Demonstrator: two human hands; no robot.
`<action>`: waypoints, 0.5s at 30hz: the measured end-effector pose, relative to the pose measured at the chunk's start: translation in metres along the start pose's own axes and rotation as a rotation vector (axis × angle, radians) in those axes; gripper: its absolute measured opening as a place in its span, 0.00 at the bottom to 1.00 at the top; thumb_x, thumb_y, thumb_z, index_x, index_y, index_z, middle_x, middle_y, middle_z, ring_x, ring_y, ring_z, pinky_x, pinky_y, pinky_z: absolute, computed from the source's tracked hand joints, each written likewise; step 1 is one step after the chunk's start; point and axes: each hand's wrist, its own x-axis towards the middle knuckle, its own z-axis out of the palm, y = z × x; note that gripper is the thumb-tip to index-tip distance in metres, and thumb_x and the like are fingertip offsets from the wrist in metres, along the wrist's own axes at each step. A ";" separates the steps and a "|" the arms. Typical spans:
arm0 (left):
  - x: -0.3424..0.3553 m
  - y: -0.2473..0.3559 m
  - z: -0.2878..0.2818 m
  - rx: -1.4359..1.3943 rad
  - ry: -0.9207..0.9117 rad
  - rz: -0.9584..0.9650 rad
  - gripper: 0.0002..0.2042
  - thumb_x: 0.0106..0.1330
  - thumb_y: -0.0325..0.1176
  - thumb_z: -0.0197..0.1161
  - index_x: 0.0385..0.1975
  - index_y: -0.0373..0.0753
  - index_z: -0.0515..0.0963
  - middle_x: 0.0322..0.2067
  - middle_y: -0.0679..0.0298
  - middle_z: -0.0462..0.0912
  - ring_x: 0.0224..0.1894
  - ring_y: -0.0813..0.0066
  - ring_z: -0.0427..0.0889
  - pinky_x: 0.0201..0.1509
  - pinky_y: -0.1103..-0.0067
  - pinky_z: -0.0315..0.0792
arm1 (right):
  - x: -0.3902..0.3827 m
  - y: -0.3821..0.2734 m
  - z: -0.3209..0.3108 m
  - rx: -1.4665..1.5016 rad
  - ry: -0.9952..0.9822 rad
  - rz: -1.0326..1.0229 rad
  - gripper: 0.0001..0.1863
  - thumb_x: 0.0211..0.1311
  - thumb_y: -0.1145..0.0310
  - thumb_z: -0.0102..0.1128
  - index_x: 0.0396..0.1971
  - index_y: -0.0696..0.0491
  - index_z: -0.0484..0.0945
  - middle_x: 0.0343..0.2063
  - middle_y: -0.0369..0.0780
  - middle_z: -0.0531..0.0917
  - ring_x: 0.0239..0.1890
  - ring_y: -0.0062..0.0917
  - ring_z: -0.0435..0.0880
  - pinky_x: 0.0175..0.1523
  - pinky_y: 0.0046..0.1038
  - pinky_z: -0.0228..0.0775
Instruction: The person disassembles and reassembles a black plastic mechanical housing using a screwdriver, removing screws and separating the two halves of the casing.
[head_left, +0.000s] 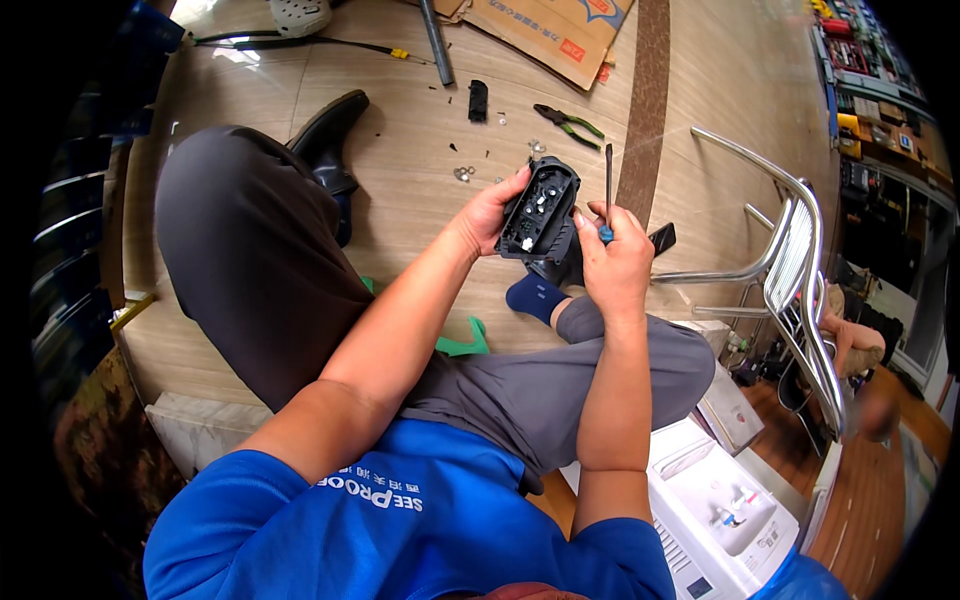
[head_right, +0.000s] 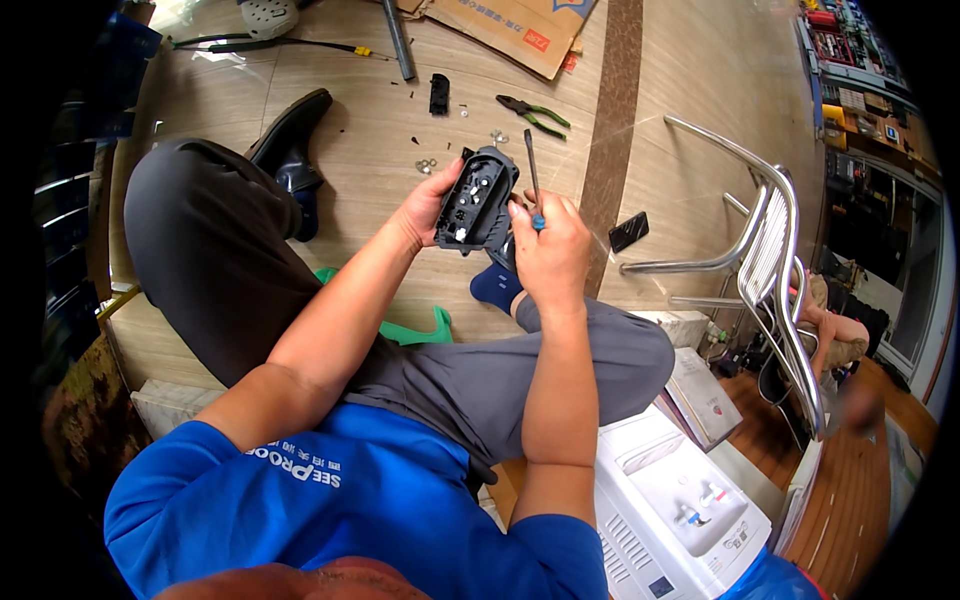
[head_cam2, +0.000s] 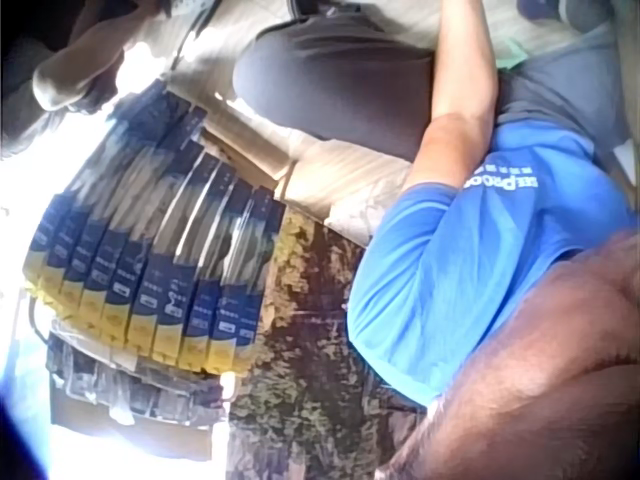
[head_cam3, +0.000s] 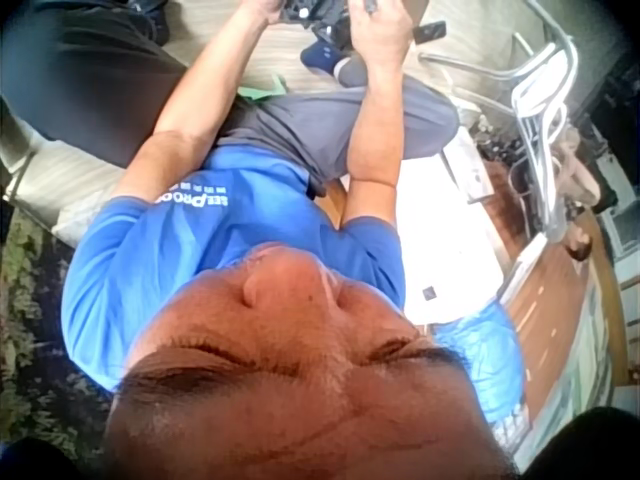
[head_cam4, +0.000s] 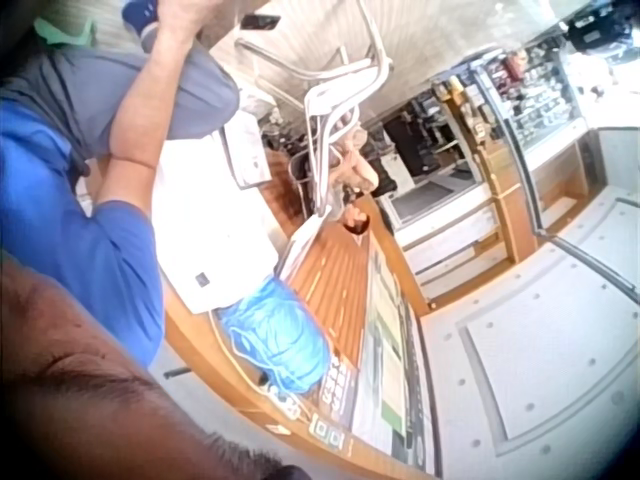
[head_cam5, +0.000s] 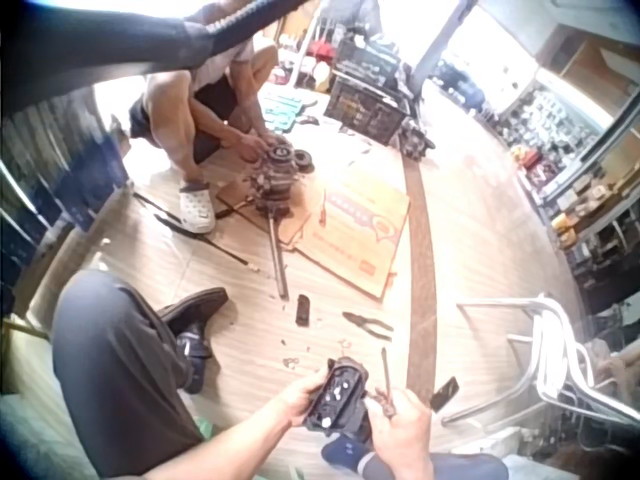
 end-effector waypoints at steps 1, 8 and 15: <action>0.000 0.000 -0.001 0.000 0.008 -0.003 0.33 0.73 0.59 0.52 0.65 0.35 0.70 0.57 0.45 0.79 0.58 0.53 0.81 0.63 0.60 0.75 | 0.000 -0.001 0.000 -0.005 -0.006 0.004 0.11 0.59 0.71 0.69 0.39 0.60 0.82 0.31 0.48 0.83 0.33 0.40 0.84 0.40 0.35 0.75; -0.005 0.005 0.006 -0.156 -0.052 -0.103 0.33 0.73 0.60 0.49 0.63 0.36 0.71 0.54 0.45 0.81 0.48 0.49 0.86 0.42 0.50 0.85 | 0.000 -0.002 0.001 -0.018 -0.032 0.028 0.12 0.58 0.71 0.69 0.39 0.60 0.82 0.31 0.48 0.83 0.34 0.40 0.84 0.41 0.35 0.75; -0.006 0.006 0.012 -0.137 -0.044 -0.146 0.34 0.73 0.62 0.45 0.65 0.37 0.69 0.54 0.45 0.80 0.44 0.45 0.87 0.31 0.49 0.85 | -0.001 -0.002 0.001 -0.003 -0.028 0.012 0.11 0.58 0.71 0.69 0.39 0.60 0.82 0.32 0.48 0.83 0.35 0.40 0.84 0.42 0.35 0.75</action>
